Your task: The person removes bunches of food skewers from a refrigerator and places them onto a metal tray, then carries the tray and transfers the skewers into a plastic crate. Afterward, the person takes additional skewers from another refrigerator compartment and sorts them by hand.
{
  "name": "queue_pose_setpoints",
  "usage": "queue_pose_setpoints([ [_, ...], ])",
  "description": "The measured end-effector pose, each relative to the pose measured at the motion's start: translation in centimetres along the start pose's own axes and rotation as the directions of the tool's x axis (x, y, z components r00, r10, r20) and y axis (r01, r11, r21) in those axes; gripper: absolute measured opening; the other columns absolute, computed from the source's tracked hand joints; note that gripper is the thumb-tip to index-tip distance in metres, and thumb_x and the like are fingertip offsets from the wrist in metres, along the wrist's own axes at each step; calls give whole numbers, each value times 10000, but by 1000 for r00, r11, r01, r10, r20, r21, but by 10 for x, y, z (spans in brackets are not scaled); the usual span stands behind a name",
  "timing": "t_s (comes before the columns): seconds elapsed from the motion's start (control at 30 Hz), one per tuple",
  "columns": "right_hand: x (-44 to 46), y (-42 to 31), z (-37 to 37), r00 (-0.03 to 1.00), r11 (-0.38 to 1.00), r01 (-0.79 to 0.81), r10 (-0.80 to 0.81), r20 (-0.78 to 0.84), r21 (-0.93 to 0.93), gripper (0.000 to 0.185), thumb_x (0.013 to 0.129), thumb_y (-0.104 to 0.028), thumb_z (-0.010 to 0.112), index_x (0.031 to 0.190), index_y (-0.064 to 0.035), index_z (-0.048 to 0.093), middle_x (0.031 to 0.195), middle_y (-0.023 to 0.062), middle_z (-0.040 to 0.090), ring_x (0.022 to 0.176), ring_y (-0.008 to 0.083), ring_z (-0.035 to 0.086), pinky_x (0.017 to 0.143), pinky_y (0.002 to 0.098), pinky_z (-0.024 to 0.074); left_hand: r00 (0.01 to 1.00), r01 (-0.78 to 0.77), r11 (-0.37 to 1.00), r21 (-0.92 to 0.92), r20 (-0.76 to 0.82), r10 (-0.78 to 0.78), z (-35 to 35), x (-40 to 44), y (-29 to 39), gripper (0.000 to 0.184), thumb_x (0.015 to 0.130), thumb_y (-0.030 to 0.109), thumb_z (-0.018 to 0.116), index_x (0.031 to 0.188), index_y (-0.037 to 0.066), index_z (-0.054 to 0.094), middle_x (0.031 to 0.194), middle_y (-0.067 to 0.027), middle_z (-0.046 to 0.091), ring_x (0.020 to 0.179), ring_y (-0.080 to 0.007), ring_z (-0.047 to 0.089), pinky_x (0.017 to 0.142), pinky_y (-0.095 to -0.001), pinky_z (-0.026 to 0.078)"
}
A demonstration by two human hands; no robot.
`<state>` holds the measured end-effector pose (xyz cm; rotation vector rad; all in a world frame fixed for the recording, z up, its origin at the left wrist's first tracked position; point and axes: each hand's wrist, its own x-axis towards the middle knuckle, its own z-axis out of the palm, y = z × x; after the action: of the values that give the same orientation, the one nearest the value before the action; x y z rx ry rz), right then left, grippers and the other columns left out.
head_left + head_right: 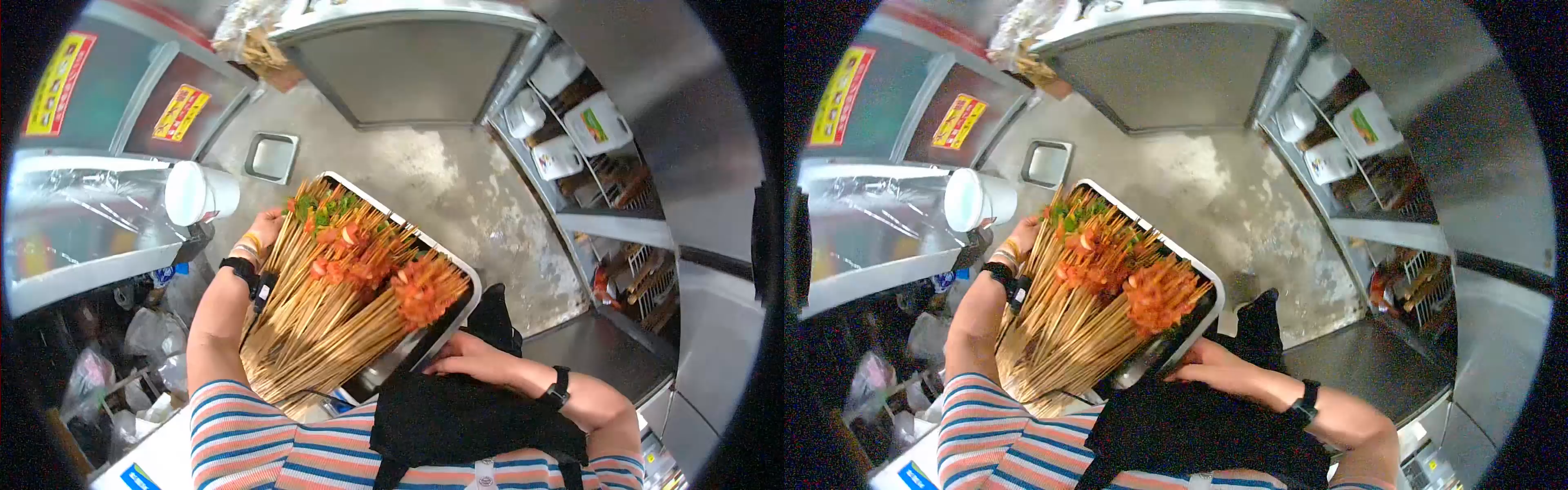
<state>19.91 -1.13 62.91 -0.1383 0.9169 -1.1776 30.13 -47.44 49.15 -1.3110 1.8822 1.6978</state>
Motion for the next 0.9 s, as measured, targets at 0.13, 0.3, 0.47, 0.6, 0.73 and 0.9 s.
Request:
queue_pose_setpoints([
  [0.13, 8, -22, 6, 998, 997, 4, 1, 68, -75, 500, 794, 11, 485, 1288, 3, 409, 1187, 113, 547, 1078, 198, 537, 926, 324, 429, 998, -8, 962, -272, -64, -10, -17, -35, 21, 267, 937, 94, 447, 1142, 36, 608, 931, -73, 668, 736, -166, 640, 657, -302, 528],
  [0.3, 15, -44, 10, 999, 959, -42, 32, -39, -281, 373, 805, -21, 498, 1170, 35, 542, 1112, 89, 598, 1045, 163, 536, 932, 281, 402, 992, -71, 941, -330, -120, 33, -59, -42, 28, 249, 926, 200, 512, 1064, 17, 609, 868, -56, 651, 718, -146, 592, 647, -295, 487],
  [0.47, 32, -72, -12, 997, 930, 38, -12, 73, -366, 302, 835, -53, 466, 1110, 20, 569, 1047, 79, 623, 988, 171, 566, 892, 280, 426, 990, -107, 940, -324, -121, 71, -77, -37, 19, 257, 922, 201, 519, 1059, 7, 619, 924, -72, 657, 809, -161, 614, 726, -309, 499],
  [0.6, 55, -136, -39, 993, 914, -18, -31, -115, -404, 260, 870, -68, 432, 1094, -59, 563, 1011, 47, 627, 845, 132, 611, 687, 258, 487, 990, -115, 842, -527, -132, 53, -84, -50, 39, 251, 910, 160, 547, 1078, -12, 616, 903, -52, 656, 750, -150, 625, 636, -299, 519],
  [0.73, 120, -231, -94, 805, 492, 260, -586, -95, -831, 286, 835, -119, 519, 1109, -48, 560, 1017, 84, 631, 887, 213, 610, 797, 325, 490, 952, -145, 884, -444, -305, 3, -123, -50, 40, 212, 921, 145, 519, 1049, 15, 628, 892, -45, 660, 726, -151, 629, 617, -291, 516],
  [0.9, 226, -366, -104, 489, -44, 65, -870, 70, -997, 491, 820, -259, 568, 1234, -21, 453, 1278, 182, 468, 1194, 349, 423, 1004, 431, 343, 921, -162, 814, -558, -381, -77, -144, -75, 53, 194, 918, 123, 514, 1054, 30, 616, 863, -47, 658, 699, -168, 637, 589, -306, 526],
])
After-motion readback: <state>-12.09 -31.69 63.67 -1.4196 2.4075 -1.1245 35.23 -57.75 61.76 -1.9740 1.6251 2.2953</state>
